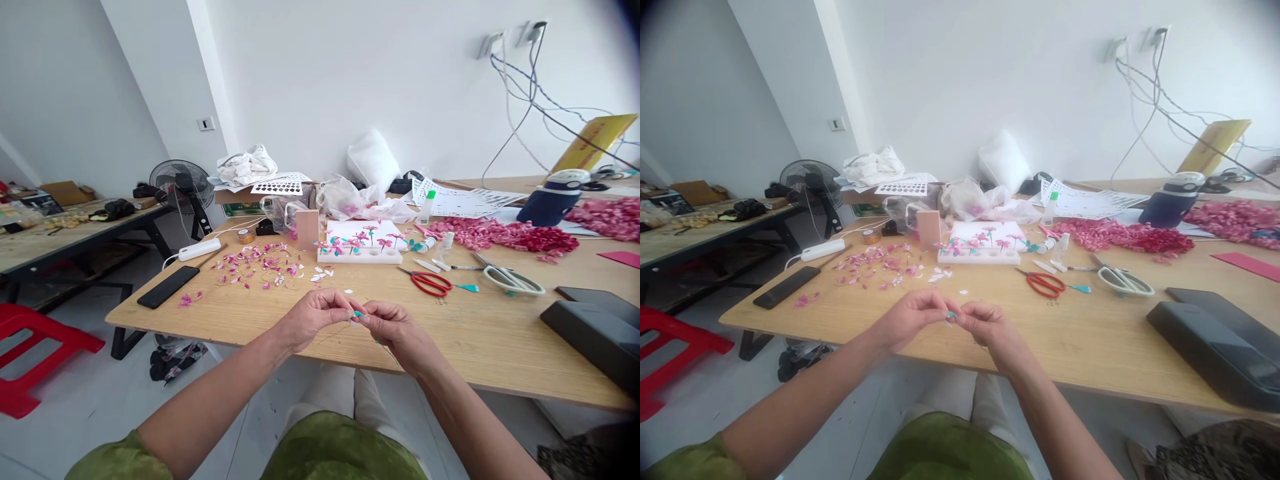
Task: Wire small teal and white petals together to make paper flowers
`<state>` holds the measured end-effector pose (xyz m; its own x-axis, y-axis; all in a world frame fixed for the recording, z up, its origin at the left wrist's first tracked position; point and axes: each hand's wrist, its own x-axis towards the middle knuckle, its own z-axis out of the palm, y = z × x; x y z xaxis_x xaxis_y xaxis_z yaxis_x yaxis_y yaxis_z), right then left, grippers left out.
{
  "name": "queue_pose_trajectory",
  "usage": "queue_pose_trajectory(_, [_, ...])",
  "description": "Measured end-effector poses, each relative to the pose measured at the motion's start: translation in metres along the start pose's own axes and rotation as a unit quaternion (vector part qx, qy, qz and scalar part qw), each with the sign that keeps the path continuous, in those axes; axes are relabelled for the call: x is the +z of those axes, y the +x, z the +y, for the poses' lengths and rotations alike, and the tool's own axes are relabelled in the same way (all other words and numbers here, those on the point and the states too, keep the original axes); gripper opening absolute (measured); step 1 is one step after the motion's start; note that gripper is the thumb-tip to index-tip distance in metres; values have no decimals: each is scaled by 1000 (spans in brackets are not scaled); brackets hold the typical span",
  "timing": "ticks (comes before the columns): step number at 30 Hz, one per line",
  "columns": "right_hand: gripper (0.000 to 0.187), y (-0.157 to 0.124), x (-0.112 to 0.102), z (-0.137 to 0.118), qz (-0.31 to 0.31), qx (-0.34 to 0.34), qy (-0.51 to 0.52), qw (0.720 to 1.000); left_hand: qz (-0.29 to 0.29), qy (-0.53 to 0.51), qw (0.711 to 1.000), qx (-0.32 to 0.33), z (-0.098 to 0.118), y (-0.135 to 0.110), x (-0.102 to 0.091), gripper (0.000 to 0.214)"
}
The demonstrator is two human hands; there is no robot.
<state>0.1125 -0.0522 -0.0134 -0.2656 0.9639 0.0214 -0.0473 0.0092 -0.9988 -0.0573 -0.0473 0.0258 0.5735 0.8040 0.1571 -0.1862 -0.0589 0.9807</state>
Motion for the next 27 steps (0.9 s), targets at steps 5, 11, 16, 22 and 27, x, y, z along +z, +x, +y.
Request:
queue_pose_trajectory(5, [19, 7, -4, -6, 10, -64, -121, 990, 70, -4, 997, -12, -7, 8, -2, 9])
queue_pose_trajectory(11, [31, 9, -9, -18, 75, -67, -216, 971, 137, 49, 989, -6, -1, 15, -1, 13])
queue_pose_trajectory(16, [21, 16, 5, -22, 2, -15, -12, 1000, 149, 81, 985, 2, 2, 19, -1, 15])
queue_pose_trajectory(22, [18, 26, 13, -17, 34, -8, 57, 998, 175, 37, 984, 1, -11, 21, -6, 13])
queue_pose_trajectory(27, [20, 31, 16, -6, 63, -6, 82, 995, 209, 5, 978, 23, -23, 24, -7, 13])
